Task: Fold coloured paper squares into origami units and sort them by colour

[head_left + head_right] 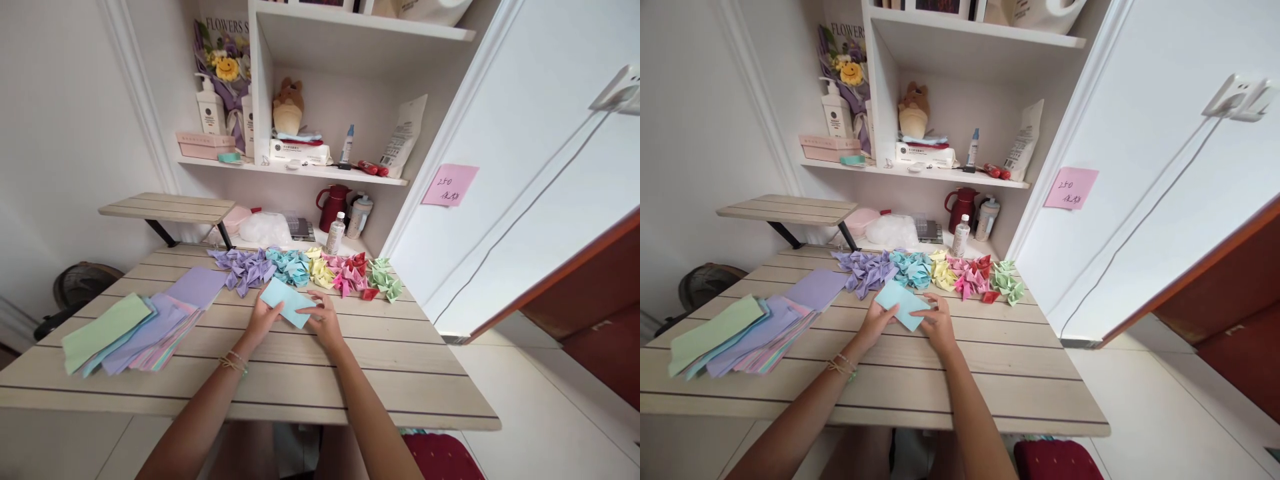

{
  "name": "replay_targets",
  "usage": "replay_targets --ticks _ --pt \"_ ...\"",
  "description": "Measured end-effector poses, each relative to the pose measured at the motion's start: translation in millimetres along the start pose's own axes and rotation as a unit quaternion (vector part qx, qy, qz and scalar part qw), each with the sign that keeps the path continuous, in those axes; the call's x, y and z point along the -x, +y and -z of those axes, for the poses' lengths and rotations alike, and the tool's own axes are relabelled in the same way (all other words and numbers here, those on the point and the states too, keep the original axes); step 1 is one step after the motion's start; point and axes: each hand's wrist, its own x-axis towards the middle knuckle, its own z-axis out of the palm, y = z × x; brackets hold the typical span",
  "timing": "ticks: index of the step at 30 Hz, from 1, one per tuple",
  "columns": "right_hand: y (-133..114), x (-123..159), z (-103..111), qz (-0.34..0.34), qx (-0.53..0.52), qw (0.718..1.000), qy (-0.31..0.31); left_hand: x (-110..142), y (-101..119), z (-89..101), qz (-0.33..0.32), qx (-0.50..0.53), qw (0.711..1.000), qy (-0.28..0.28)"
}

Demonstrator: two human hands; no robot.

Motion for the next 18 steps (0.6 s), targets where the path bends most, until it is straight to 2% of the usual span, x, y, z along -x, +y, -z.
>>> replay_targets --ticks 2,4,8,12,18 --pt "-1.9 -1.7 0.1 -0.035 -0.080 0.995 -0.052 0.5 1.5 0.0 0.002 -0.012 1.000 -0.007" --pt "-3.4 -2.6 -0.6 -0.078 -0.138 0.985 -0.072 1.0 2.9 -0.3 0.001 -0.019 1.000 -0.011" --pt "-3.7 -3.0 -2.7 -0.154 -0.170 0.973 -0.034 2.1 2.8 -2.9 -0.008 -0.028 1.000 -0.005" --pt "-3.2 -3.0 -2.6 -0.199 -0.143 0.970 0.008 3.2 1.5 -6.8 0.006 -0.044 0.999 0.003" --pt "-3.3 -1.8 -5.2 -0.259 -0.131 0.955 0.064 7.3 3.5 -9.6 0.024 0.006 0.999 -0.045"
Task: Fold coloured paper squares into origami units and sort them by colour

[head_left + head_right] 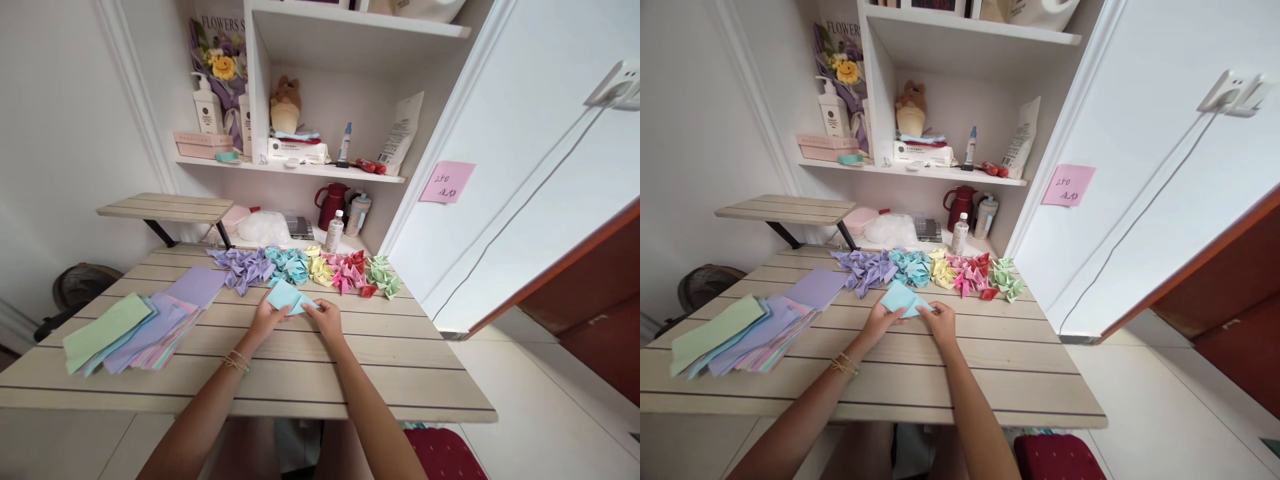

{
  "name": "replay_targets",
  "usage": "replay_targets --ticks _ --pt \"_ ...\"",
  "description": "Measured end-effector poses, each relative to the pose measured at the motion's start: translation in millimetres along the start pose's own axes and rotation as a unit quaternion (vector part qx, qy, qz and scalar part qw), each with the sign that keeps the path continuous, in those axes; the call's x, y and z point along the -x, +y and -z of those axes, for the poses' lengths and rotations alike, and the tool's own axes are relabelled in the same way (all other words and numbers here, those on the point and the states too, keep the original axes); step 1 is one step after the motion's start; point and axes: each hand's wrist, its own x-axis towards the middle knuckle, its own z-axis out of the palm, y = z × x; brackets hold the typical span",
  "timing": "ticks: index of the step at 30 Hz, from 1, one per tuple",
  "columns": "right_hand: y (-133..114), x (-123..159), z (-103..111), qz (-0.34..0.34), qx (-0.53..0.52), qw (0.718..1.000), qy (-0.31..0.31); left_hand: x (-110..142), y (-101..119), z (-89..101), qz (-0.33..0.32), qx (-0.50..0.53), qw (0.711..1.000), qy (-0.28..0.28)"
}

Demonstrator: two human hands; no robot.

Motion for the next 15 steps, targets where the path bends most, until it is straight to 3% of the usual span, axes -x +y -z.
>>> replay_targets --ticks 4,10,15 --pt "2.1 -1.5 -1.7 -0.020 -0.059 0.998 0.026 1.6 -2.3 -1.5 0.010 -0.010 0.999 -0.039" --pt "2.0 -2.6 0.8 -0.079 -0.154 0.982 -0.072 -4.8 -7.4 4.1 -0.001 -0.030 0.999 0.030" --pt "2.9 -1.6 -0.2 -0.100 -0.205 0.971 -0.073 -6.7 -9.4 8.6 0.045 -0.057 0.997 -0.029"
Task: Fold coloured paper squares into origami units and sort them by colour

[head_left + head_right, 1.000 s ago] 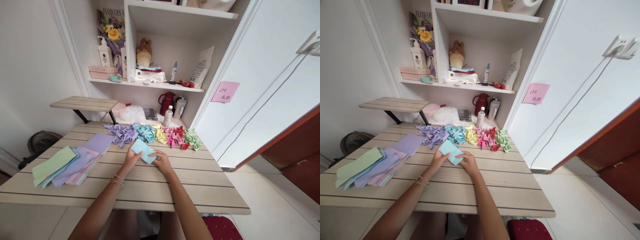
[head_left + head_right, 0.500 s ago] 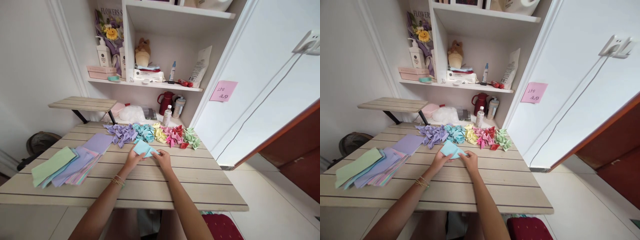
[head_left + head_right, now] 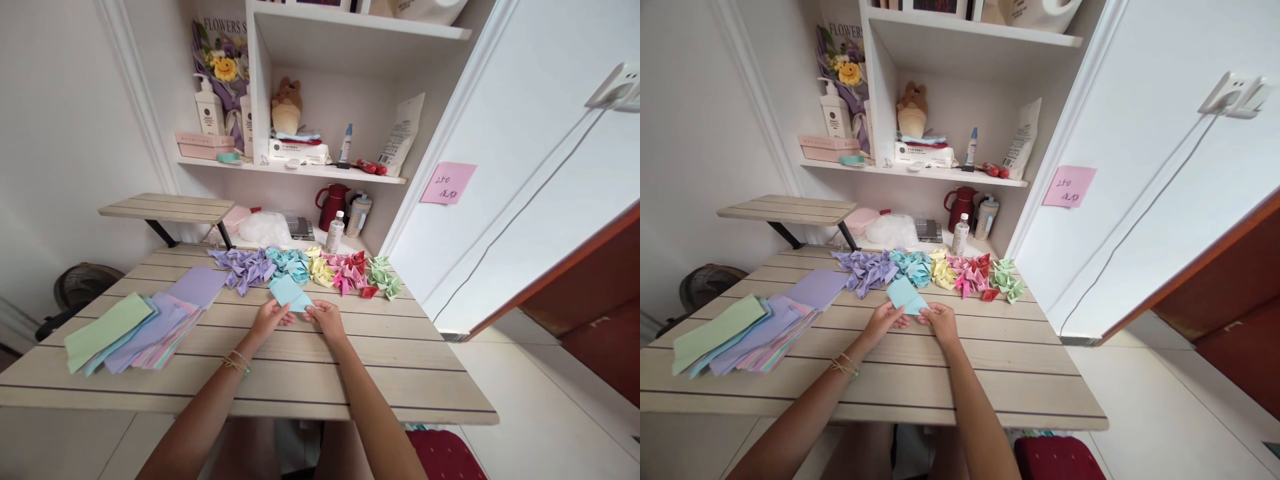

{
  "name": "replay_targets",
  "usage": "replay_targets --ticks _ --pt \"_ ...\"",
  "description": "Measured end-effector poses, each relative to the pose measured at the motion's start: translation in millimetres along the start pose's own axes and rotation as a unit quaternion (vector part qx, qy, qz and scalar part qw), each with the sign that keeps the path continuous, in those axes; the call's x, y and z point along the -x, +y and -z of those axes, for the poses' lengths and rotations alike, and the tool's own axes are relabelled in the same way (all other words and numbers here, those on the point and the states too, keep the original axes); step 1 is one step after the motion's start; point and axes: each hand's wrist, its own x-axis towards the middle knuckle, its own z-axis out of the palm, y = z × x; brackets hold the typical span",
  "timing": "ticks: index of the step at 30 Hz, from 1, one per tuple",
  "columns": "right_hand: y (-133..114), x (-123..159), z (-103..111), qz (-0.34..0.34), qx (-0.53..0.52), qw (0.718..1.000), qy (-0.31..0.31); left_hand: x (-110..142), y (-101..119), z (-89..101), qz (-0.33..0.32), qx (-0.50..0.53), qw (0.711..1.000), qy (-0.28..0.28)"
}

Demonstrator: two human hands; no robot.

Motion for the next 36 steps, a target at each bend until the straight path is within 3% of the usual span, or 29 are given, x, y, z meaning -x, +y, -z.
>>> replay_targets --ticks 4,9,12,17,22,24,26,30,33,36 --pt "0.6 0.4 -3.2 -0.009 0.008 1.000 -0.012 3.4 -0.6 -2.5 0.019 -0.002 0.999 -0.042" --pt "3.5 0.3 -6.6 0.019 0.038 0.998 -0.050 3.5 -1.1 -0.5 -0.025 0.008 0.999 0.039" --pt "4.3 0.6 -4.0 0.066 0.125 0.988 -0.058 1.2 -0.8 2.9 -0.046 0.032 0.997 0.052" --pt "-2.0 4.3 6.8 0.170 0.316 0.933 -0.036 -3.6 -2.8 6.8 -0.114 0.001 0.993 0.035" --pt "-7.5 6.4 11.5 0.252 0.371 0.888 -0.097 -6.8 -8.3 8.4 -0.107 -0.018 0.994 0.020" --pt "-8.4 5.3 10.7 0.265 0.339 0.895 -0.117 -6.0 -7.2 7.7 -0.093 -0.014 0.996 0.007" --pt "-9.1 3.7 9.3 0.253 0.284 0.921 -0.086 -3.8 -4.2 6.3 -0.079 -0.014 0.997 -0.001" --pt "-8.6 1.4 6.1 0.152 0.191 0.970 0.009 1.3 0.9 2.3 -0.057 -0.029 0.998 0.010" --pt "-6.2 1.1 2.2 0.088 0.127 0.987 0.036 2.9 1.3 -1.2 -0.046 -0.024 0.998 0.026" --pt "-4.5 1.1 -1.9 0.067 0.050 0.995 0.048 2.8 1.7 -4.2 -0.051 -0.004 0.998 0.040"
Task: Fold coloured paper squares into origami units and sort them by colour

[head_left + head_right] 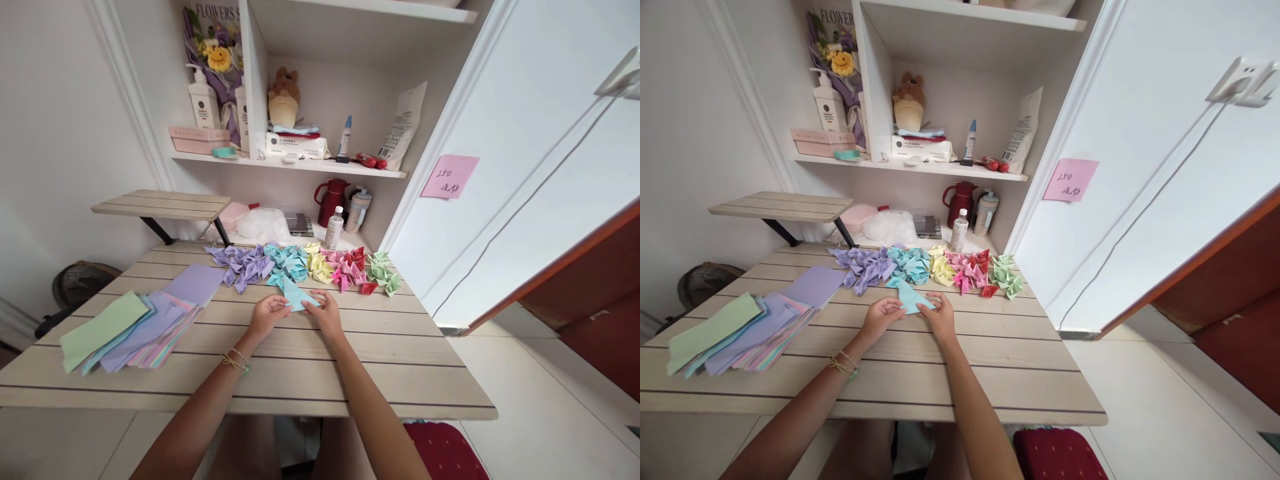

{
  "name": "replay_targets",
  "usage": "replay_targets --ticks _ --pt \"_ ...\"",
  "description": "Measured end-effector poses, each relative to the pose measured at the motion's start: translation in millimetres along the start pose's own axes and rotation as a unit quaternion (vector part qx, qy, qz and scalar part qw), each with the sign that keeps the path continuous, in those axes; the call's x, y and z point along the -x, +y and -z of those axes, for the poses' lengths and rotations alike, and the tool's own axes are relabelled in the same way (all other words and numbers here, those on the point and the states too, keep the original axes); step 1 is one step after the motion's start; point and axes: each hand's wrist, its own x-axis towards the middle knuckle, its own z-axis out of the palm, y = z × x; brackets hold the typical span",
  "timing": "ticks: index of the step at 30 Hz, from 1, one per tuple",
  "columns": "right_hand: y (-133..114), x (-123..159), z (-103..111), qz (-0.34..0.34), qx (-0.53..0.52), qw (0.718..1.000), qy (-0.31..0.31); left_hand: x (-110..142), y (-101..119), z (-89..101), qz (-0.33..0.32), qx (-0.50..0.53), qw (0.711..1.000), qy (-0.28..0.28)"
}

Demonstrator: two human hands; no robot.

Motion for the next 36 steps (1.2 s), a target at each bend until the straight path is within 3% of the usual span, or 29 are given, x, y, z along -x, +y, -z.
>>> replay_targets --ticks 7,12,18,24,30,32,36 --pt "-3.0 0.8 -2.9 -0.019 -0.021 0.999 -0.045 -1.5 1.1 1.0 0.012 -0.011 1.000 -0.003" --pt "-5.2 3.6 -4.1 -0.028 -0.007 0.995 -0.100 -4.1 -2.2 5.5 -0.016 -0.047 0.999 -0.010" --pt "-5.5 4.5 -2.7 -0.002 0.064 0.996 -0.069 -4.4 -2.6 6.8 -0.020 -0.047 0.998 -0.021" --pt "-2.5 8.5 -9.6 -0.085 -0.039 0.994 -0.064 -4.8 -3.9 8.2 0.007 -0.019 0.999 -0.026" --pt "-4.6 14.4 -14.2 -0.159 -0.127 0.971 -0.128 -3.2 -2.7 9.4 0.035 0.021 0.999 -0.027" --pt "-3.4 12.8 -13.4 -0.142 -0.118 0.976 -0.113 -3.7 -2.5 10.0 0.033 0.022 0.999 -0.030" --pt "-0.8 6.0 -8.0 -0.039 -0.004 0.998 -0.044 -6.6 -3.2 11.6 0.016 -0.004 0.999 -0.036"
